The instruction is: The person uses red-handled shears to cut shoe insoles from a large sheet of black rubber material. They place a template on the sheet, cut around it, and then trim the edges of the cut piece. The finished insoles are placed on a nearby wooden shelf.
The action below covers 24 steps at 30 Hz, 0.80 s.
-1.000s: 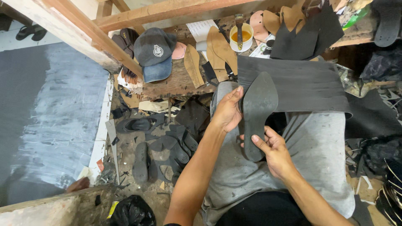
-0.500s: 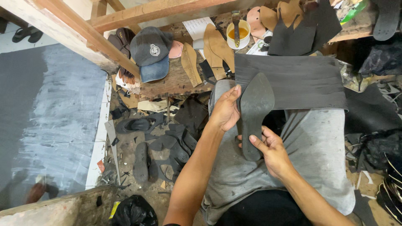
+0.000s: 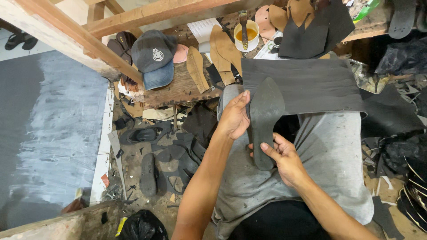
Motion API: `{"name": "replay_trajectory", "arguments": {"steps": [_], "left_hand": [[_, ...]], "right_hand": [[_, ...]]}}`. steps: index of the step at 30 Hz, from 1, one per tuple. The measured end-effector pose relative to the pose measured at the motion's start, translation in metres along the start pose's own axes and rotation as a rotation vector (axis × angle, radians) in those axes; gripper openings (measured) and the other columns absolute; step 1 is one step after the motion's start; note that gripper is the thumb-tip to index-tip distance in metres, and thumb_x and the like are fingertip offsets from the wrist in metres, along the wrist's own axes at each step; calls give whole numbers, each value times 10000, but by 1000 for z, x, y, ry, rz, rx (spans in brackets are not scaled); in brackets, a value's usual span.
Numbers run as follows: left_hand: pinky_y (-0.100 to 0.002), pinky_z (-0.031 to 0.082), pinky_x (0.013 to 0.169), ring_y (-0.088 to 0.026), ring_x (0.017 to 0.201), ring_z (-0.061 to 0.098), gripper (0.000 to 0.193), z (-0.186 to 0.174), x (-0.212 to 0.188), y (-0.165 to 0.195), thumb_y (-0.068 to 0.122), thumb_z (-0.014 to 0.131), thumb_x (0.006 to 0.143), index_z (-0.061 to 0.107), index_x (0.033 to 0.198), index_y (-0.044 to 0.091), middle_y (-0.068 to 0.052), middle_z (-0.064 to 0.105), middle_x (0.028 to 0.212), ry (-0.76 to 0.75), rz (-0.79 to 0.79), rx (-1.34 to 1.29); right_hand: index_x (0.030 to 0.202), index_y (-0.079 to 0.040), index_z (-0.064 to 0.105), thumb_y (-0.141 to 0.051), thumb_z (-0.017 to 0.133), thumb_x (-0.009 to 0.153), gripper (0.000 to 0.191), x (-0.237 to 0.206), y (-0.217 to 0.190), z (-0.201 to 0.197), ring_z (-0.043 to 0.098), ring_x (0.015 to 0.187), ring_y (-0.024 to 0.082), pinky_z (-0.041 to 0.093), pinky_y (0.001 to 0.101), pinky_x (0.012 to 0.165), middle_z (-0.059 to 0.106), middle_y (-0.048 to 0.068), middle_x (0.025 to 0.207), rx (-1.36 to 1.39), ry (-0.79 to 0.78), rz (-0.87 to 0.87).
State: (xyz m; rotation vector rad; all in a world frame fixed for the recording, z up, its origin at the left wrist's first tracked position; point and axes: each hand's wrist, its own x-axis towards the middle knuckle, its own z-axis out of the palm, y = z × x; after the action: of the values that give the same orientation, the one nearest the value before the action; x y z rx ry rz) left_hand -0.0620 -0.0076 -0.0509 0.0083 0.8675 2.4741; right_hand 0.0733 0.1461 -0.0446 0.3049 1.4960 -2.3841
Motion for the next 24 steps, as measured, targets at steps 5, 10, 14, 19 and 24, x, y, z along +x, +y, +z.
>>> {"name": "replay_trajectory", "arguments": {"steps": [5,10,14,19,24], "left_hand": [[-407,552,973,-211,1091,672,366,13,-3,6,278,457,1094,561,1288,-14,-112,658,1236,87,-38,68],[-350,528,983,-154,1084,651,304,19,-3,1,78,637,1002,587,1285,-23,-86,677,1206,91,45,319],[-335,536,943,-147,1005,659,298,13,-1,-8,-32,679,943,623,1236,-29,-88,712,1135,73,103,330],[-321,539,904,-139,970,657,272,13,-5,-20,-14,691,934,641,1202,-17,-82,718,1089,114,122,403],[-317,552,856,-151,931,675,243,20,-4,-10,58,713,921,670,1142,-33,-91,729,1045,178,30,403]], "right_hand": [[1244,-9,636,-130,643,955,314,2,-1,-2,737,897,196,585,355,843,779,149,1054,-15,0,3],[1230,-18,651,-130,650,958,294,3,0,-5,731,893,202,583,363,829,773,151,1053,32,-27,5],[1178,-24,628,-144,703,918,295,10,0,-14,696,909,145,554,324,855,728,67,1012,-72,36,-31],[1032,-4,605,-259,710,1002,277,35,-12,-31,650,770,134,536,314,750,668,35,850,117,221,-113],[976,-30,690,-203,736,967,179,46,-20,-28,592,690,107,505,297,661,675,13,833,86,222,-236]]}}
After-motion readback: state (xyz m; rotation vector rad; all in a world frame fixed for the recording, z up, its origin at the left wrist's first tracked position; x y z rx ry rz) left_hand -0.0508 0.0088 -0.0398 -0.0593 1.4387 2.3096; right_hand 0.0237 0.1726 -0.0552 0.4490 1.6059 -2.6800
